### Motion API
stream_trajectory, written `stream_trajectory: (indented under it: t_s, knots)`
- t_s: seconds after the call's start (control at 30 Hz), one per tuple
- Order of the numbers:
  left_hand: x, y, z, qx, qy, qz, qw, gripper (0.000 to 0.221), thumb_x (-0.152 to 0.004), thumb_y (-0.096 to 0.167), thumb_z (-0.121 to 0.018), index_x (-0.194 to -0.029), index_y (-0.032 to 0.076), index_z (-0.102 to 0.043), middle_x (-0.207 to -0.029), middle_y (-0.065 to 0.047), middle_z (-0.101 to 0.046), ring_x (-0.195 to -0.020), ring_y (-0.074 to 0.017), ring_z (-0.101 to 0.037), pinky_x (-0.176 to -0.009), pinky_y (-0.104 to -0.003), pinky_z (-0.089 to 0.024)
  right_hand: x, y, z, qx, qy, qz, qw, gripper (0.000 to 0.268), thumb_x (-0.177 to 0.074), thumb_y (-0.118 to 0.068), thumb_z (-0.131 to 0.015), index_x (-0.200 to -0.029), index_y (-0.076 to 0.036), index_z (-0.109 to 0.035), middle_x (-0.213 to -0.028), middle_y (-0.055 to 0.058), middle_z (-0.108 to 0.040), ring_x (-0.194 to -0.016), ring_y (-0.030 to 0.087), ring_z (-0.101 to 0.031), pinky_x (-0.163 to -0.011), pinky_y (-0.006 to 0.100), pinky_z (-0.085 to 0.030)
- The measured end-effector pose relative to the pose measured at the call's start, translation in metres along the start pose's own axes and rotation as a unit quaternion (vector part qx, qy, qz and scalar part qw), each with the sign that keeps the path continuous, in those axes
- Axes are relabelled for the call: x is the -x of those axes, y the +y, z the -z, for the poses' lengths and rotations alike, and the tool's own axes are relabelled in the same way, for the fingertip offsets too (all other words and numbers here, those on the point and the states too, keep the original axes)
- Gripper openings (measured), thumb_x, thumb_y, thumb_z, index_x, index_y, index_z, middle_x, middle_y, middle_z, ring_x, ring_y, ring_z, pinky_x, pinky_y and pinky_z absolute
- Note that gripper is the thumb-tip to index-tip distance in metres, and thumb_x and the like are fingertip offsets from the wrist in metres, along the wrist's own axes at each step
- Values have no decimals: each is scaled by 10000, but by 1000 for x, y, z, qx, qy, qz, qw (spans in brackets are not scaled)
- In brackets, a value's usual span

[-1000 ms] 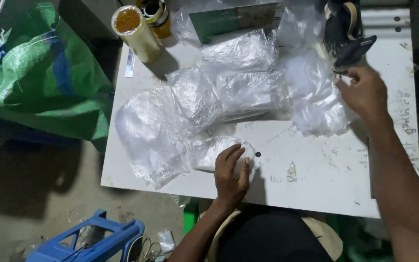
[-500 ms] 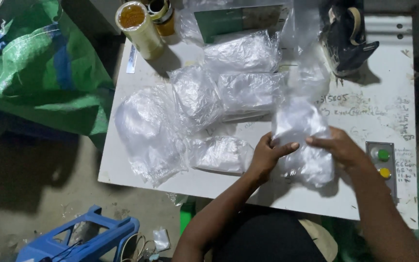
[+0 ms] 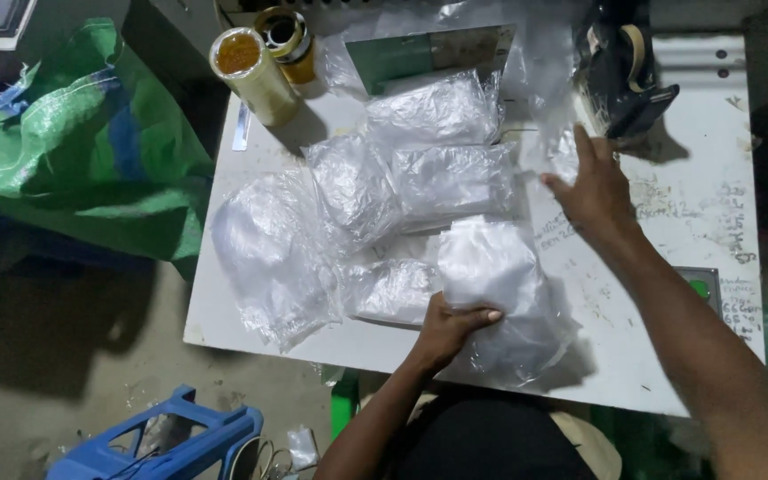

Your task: Collecting plastic bags from a production machine, stacking them, and stuffing them into a larger plastic bag for bulk shipment.

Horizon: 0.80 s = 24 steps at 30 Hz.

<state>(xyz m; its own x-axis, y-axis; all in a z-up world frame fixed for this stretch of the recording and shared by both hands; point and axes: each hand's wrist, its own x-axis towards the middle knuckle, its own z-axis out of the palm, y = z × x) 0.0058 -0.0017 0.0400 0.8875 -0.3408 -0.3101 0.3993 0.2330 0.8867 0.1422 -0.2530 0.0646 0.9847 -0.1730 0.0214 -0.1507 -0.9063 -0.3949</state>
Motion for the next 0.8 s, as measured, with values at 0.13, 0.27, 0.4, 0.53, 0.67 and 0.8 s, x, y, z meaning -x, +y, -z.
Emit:
stream_trajectory:
  t_s: [0.13,0.27,0.4,0.53,0.67,0.8]
  knots:
    - [-9,-15,8,34,5,-8,999,232,-689,18,-916,-864,26,-764,-747,-99,-732,-723,-172,-712,-698,-333,-595,13,33,-29,-58,14,40,997,280,-1099,-118,-540,-1322,-74,-705,-1167,124,-608,-1119,352,-667,-934,450,-551]
    - [-23,-29,3,75,2,19,997,304,-663,22,-933,-899,20,-741,-776,-91,-725,-746,-179,-716,-689,-349,-603,80,37,-39,-176,-117,-16,977,181,-845,-37,-686,-981,-101,-787,-903,105,-716,-907,317,-711,-828,419,-560]
    - [-44,-46,-8,55,3,42,998,397,-686,106,-961,-970,7,-700,-804,-101,-710,-756,-196,-710,-671,-369,-600,137,9,-4,-533,-219,-246,779,24,-802,-91,-629,-779,-83,-633,-686,62,-601,-649,234,-617,-595,360,-484]
    - [-11,31,-29,-76,14,89,993,653,-786,399,-899,-1176,-24,-590,-960,-177,-638,-925,-238,-637,-803,-457,-531,148,20,19,-787,-309,-240,477,746,-1031,-706,-479,-1241,-13,-657,-791,133,-774,-589,220,-727,-382,316,-536]
    - [2,39,-42,-33,35,157,986,617,-776,384,-820,-1243,49,-596,-1106,-83,-658,-1078,-203,-629,-919,-370,-532,150,22,17,-618,-281,-331,655,739,-816,-415,-525,-1372,72,-519,-1189,288,-613,-1054,431,-608,-874,560,-469]
    - [9,7,-47,-85,15,128,988,695,-792,372,-885,-1296,2,-582,-1020,-120,-606,-1056,-197,-586,-894,-414,-487,144,14,15,-516,-269,-287,761,336,-845,-2,-794,-1108,172,-681,-883,321,-733,-792,442,-742,-660,557,-584]
